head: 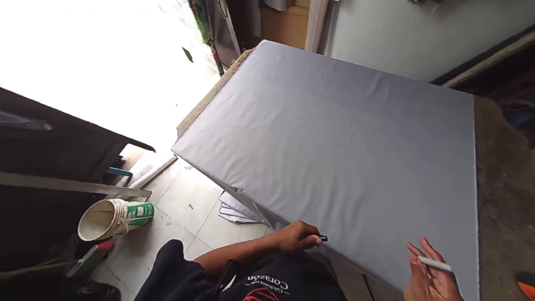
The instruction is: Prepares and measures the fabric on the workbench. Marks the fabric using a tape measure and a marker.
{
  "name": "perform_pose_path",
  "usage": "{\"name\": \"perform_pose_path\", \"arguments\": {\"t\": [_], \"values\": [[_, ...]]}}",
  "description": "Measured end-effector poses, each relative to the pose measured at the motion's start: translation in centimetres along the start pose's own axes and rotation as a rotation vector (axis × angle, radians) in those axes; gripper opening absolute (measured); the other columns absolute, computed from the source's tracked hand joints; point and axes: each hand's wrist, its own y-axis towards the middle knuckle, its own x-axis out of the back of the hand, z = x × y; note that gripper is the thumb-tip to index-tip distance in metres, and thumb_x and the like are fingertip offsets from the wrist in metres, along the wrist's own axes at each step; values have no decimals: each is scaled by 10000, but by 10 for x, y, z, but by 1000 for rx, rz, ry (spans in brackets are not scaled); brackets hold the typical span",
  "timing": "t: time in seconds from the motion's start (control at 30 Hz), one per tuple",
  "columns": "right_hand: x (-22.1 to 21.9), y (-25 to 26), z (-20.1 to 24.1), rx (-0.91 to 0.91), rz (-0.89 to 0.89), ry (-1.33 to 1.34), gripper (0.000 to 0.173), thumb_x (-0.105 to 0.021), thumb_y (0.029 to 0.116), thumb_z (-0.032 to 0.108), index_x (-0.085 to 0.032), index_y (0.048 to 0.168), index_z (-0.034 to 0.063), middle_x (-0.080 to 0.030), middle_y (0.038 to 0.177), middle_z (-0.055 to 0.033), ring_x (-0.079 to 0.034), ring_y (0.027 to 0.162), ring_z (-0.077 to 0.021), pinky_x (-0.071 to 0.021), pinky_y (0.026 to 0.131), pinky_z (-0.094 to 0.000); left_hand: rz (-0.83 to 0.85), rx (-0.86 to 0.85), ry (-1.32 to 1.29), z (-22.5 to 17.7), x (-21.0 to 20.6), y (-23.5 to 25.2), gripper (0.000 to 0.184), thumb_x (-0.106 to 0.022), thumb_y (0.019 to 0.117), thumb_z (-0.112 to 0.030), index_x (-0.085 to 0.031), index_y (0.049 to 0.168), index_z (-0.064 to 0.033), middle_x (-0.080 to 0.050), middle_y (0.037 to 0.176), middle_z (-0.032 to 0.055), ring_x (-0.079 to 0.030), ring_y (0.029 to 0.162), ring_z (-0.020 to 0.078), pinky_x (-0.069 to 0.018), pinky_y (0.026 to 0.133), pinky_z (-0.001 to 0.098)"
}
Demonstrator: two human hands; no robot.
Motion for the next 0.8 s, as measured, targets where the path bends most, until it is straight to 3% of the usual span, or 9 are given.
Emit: {"name": "perform_pose_path", "arguments": {"t": [0.03,0.07,0.13,0.23,0.5,0.63,0.73,0.8], "values": [[-8,-2,7,73,41,-212,339,-541,1052,116,-629,1320,-73,-681,1285,-236,-731,1084,-254,-600,944,-386,-28,-34,83,-7,10,5,390,-510,1089,-293,-705,1051,43,-689,762,115,-654,652,165,-576,671,373],[-17,-4,13,145,73,-344,306,-529,1053,99,-677,1289,-29,-725,1194,-220,-737,1028,-272,-592,915,-402,-66,-79,164,-15,16,13,365,-534,1078,-293,-718,1060,21,-702,772,94,-659,656,139,-583,669,345],[-29,-5,20,247,136,-477,308,-516,1026,27,-743,1217,104,-762,1101,-116,-714,988,-264,-547,918,-426,-129,-173,286,-27,20,32,355,-549,1071,-305,-726,1065,1,-715,807,73,-658,677,100,-581,674,295],[-41,-4,32,292,147,-573,311,-539,1014,22,-755,1166,186,-769,1056,-55,-715,955,-250,-521,956,-473,-160,-288,391,-40,24,56,397,-539,1076,-342,-730,1046,4,-716,808,69,-639,668,65,-553,656,230],[-14,-6,28,265,75,-722,251,-562,1026,65,-752,1150,173,-749,986,-66,-691,878,-247,-482,973,-481,-45,-315,444,-48,3,83,405,-524,1082,-347,-727,1036,0,-721,808,74,-650,663,69,-549,642,221],[-14,-12,12,292,153,-666,229,-522,1031,55,-730,1121,89,-713,875,-116,-677,776,-285,-526,914,-475,-55,-372,765,-59,-20,100,421,-516,1076,-372,-729,960,-28,-712,741,93,-687,630,191,-551,569,348],[-3,-22,-20,204,308,-477,195,-531,1014,63,-719,1065,79,-689,768,-93,-682,714,-261,-561,828,-426,15,-433,964,-65,-41,120,418,-510,1065,-363,-727,923,-36,-694,708,106,-697,610,250,-540,514,408],[5,-24,-38,8,552,-300,132,-568,959,20,-654,1057,41,-690,836,-127,-702,802,-304,-568,795,-464,83,-406,972,-68,-58,135,416,-525,1047,-403,-757,1017,-59,-735,781,86,-727,669,250,-570,553,424]]}}
